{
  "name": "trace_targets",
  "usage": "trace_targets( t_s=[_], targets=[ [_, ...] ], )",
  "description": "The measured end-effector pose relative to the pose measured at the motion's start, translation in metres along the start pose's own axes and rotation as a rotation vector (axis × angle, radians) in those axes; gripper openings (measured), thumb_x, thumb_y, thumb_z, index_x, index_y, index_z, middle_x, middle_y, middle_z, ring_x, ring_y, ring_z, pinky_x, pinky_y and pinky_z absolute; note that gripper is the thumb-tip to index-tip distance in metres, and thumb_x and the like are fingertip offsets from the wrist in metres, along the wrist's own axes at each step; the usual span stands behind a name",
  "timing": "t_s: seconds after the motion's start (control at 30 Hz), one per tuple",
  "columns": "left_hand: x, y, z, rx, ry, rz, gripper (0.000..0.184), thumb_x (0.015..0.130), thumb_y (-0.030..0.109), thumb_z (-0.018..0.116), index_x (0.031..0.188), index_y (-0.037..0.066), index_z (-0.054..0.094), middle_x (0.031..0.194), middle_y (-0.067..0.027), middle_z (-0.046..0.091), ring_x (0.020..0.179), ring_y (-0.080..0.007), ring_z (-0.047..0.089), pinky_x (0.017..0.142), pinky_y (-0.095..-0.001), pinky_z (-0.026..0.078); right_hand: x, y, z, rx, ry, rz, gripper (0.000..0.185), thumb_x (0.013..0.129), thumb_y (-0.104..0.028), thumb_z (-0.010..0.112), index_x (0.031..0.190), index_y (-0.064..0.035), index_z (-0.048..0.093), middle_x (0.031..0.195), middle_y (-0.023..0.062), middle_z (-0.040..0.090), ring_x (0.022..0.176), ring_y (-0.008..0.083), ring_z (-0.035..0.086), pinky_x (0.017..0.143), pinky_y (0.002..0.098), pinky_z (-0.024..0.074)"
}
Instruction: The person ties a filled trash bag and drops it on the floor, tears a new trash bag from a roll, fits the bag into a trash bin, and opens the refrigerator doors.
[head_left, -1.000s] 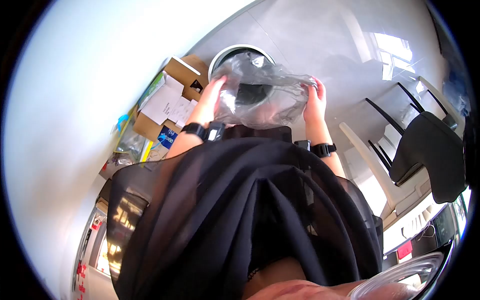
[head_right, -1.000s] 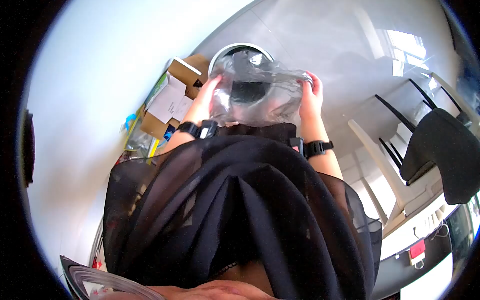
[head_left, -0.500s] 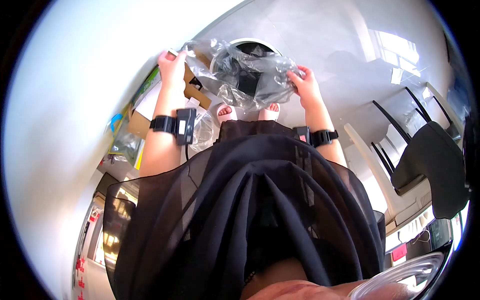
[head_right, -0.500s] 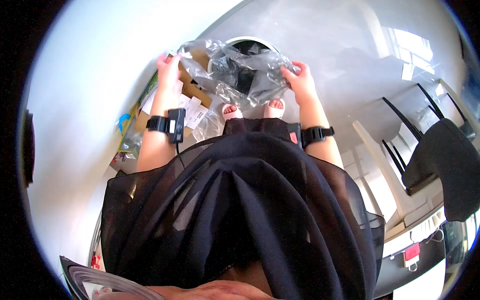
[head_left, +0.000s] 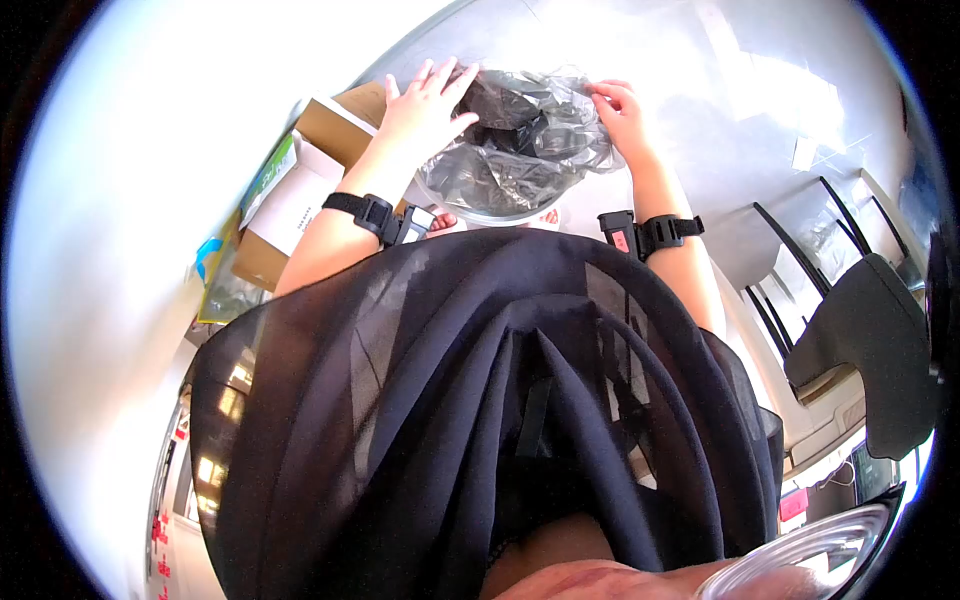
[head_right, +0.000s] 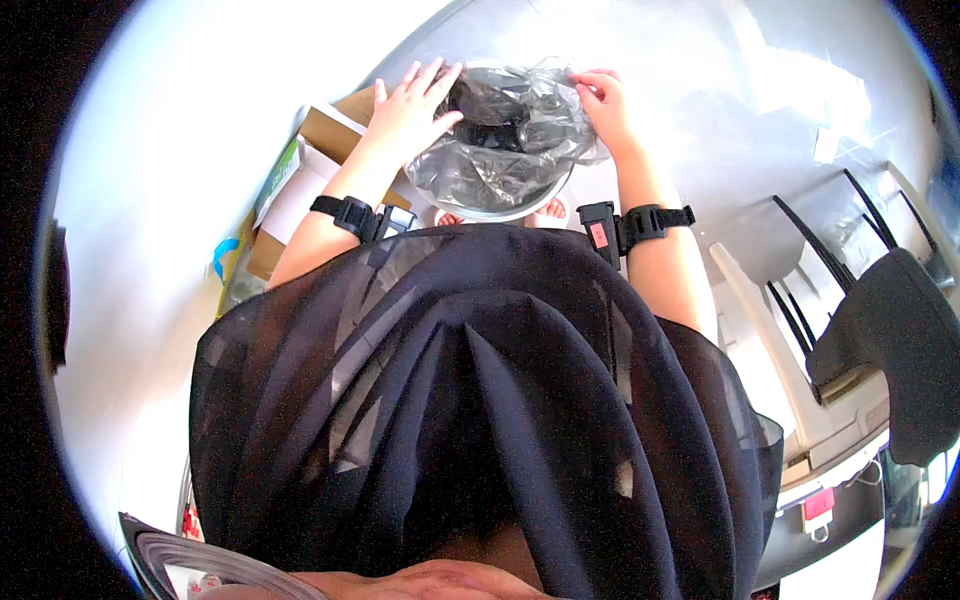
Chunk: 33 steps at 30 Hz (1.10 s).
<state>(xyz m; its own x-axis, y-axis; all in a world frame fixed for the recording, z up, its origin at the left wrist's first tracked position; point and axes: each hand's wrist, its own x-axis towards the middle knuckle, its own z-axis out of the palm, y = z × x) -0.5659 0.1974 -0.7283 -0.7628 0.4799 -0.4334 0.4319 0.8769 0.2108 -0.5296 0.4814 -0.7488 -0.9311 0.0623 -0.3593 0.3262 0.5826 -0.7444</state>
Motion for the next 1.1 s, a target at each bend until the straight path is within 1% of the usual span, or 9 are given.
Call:
trace_targets(
  t_s=[0.2,0.43,0.57,0.7,0.77,0.8,0.9,1.03,1.1],
  targets=[
    [0.034,-0.027,0.016,-0.216,0.131,0.079,0.031,0.088,0.031,0.048,0.113,0.014,0.053,0.092,-0.0141,0.063,0.085,-0.0336,0.059,0.074,-0.0392,0.047,0.010,0.041,0.029,-0.381,-0.139,0.072,0.025,0.082,-0.027,0.055,0.097,-0.0107,0.066,0.100,0.0122,0.061,0.090,0.0290,0.059,0.078,0.0360,0.0471],
    [0.034,-0.027,0.010,-0.336,0.079,-0.032,0.027,0.087,0.027,0.050,0.103,0.008,0.059,0.091,-0.0159,0.062,0.087,-0.0330,0.059,0.075,-0.0383,0.046,-0.007,0.104,0.047,-0.285,-0.366,0.380,0.029,0.079,-0.032,0.059,0.099,-0.0124,0.066,0.088,0.0117,0.066,0.085,0.0244,0.063,0.077,0.0337,0.0475],
    [0.022,-0.015,-0.012,-0.387,0.213,0.016,0.024,0.086,0.023,0.052,0.102,0.007,0.060,0.092,-0.0149,0.062,0.087,-0.0320,0.059,0.075,-0.0378,0.046,-0.023,0.088,0.027,0.356,0.116,0.425,0.035,0.076,-0.030,0.067,0.105,-0.0103,0.062,0.094,0.0082,0.064,0.088,0.0187,0.059,0.078,0.0326,0.0463],
    [0.011,0.012,-0.037,-0.421,0.214,0.157,0.025,0.083,0.022,0.055,0.103,0.007,0.060,0.089,-0.0129,0.063,0.085,-0.0305,0.059,0.073,-0.0379,0.047,-0.041,-0.035,-0.006,0.087,-0.009,-0.208,0.040,0.077,-0.027,0.067,0.111,-0.0087,0.056,0.101,0.0099,0.061,0.090,0.0214,0.058,0.078,0.0319,0.0457],
    [0.008,0.027,-0.049,-0.427,0.316,0.327,0.025,0.082,0.021,0.057,0.103,0.008,0.059,0.088,-0.0124,0.063,0.084,-0.0305,0.059,0.073,-0.0376,0.047,-0.049,-0.073,-0.004,-0.116,-0.055,-0.133,0.036,0.079,-0.024,0.064,0.110,-0.0071,0.057,0.098,0.0156,0.061,0.089,0.0273,0.059,0.075,0.0325,0.0462],
    [0.006,0.035,-0.066,-0.505,0.166,0.254,0.029,0.080,0.023,0.060,0.106,0.010,0.059,0.093,-0.0128,0.061,0.092,-0.0295,0.056,0.080,-0.0355,0.045,-0.050,-0.071,0.000,-0.156,-0.049,0.086,0.033,0.081,-0.022,0.061,0.109,-0.0047,0.056,0.094,0.0200,0.060,0.089,0.0315,0.059,0.075,0.0333,0.0460],
    [-0.002,0.035,-0.084,-0.567,0.285,0.202,0.040,0.075,0.026,0.066,0.111,0.011,0.058,0.100,-0.0132,0.061,0.095,-0.0301,0.056,0.084,-0.0350,0.044,-0.065,-0.079,-0.013,-0.073,-0.005,0.214,0.032,0.083,-0.022,0.057,0.109,-0.0027,0.056,0.091,0.0204,0.062,0.087,0.0322,0.060,0.076,0.0334,0.0455],
    [-0.034,0.020,-0.107,-0.603,0.077,-0.033,0.047,0.075,0.027,0.069,0.117,0.012,0.055,0.108,-0.0112,0.060,0.096,-0.0245,0.059,0.083,-0.0336,0.046,-0.095,-0.072,-0.033,0.010,0.096,0.310,0.037,0.085,-0.026,0.056,0.111,0.0006,0.055,0.094,0.0168,0.063,0.087,0.0235,0.061,0.076,0.0312,0.0451],
    [-0.043,0.015,-0.102,-0.736,0.079,-0.105,0.036,0.079,0.022,0.065,0.112,0.010,0.059,0.102,-0.0102,0.062,0.089,-0.0194,0.060,0.078,-0.0302,0.047,-0.111,-0.079,-0.045,0.106,0.041,0.351,0.038,0.086,-0.026,0.056,0.112,0.0020,0.054,0.094,0.0163,0.064,0.085,0.0211,0.061,0.075,0.0305,0.0452]
  ],
)
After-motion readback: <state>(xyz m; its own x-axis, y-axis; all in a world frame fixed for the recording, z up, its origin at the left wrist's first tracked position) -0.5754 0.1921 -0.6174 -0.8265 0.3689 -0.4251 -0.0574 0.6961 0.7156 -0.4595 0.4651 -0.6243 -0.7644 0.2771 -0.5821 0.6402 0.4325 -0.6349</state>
